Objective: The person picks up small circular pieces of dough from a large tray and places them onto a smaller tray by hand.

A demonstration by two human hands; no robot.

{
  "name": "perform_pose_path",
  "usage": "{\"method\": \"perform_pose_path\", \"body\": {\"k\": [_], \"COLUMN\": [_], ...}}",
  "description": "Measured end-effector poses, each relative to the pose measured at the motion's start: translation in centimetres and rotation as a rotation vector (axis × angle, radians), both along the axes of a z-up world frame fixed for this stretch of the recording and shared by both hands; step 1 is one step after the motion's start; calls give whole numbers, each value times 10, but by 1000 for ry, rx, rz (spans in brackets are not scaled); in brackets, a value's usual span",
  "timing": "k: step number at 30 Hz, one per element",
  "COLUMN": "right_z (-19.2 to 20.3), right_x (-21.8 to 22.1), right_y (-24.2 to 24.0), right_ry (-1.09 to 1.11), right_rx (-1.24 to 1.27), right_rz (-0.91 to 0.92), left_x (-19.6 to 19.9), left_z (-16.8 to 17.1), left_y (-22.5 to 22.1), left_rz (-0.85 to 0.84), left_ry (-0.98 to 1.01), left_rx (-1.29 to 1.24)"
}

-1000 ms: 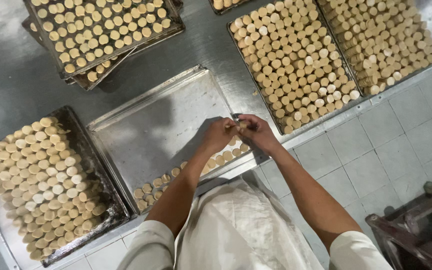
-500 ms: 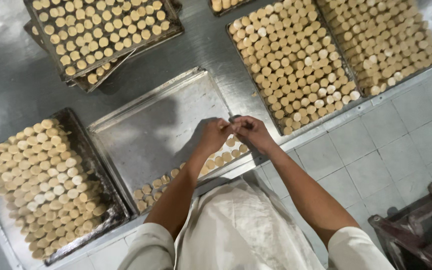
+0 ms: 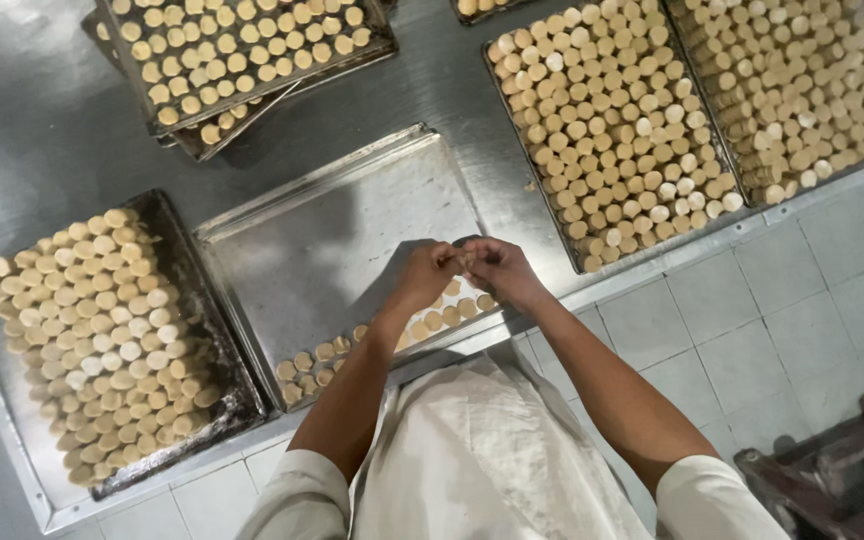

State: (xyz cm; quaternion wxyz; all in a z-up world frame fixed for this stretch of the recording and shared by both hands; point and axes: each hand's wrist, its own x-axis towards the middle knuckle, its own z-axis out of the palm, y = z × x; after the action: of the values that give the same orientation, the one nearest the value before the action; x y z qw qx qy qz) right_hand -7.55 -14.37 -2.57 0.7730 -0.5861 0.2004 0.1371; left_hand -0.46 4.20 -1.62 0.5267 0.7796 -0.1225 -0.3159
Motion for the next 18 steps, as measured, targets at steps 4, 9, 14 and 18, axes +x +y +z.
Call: {"method": "perform_pose_path", "body": {"k": [4, 9, 14, 18], "right_z": [9, 3, -7, -9], "right_x": [0, 0, 2, 1], "right_y": [12, 26, 36, 45], "right_ry": [20, -33, 18, 12], "right_rx": [-45, 74, 33, 97], "right_rz": [28, 47, -9, -2], "left_x": [-2, -8, -8, -13], "left_z": [6, 12, 17, 23], "left_y": [18, 32, 49, 62], "left_rz": [-1, 35, 68, 53], "left_ry": [-208, -51, -59, -126], "left_rx": [356, 55, 190, 396]}}
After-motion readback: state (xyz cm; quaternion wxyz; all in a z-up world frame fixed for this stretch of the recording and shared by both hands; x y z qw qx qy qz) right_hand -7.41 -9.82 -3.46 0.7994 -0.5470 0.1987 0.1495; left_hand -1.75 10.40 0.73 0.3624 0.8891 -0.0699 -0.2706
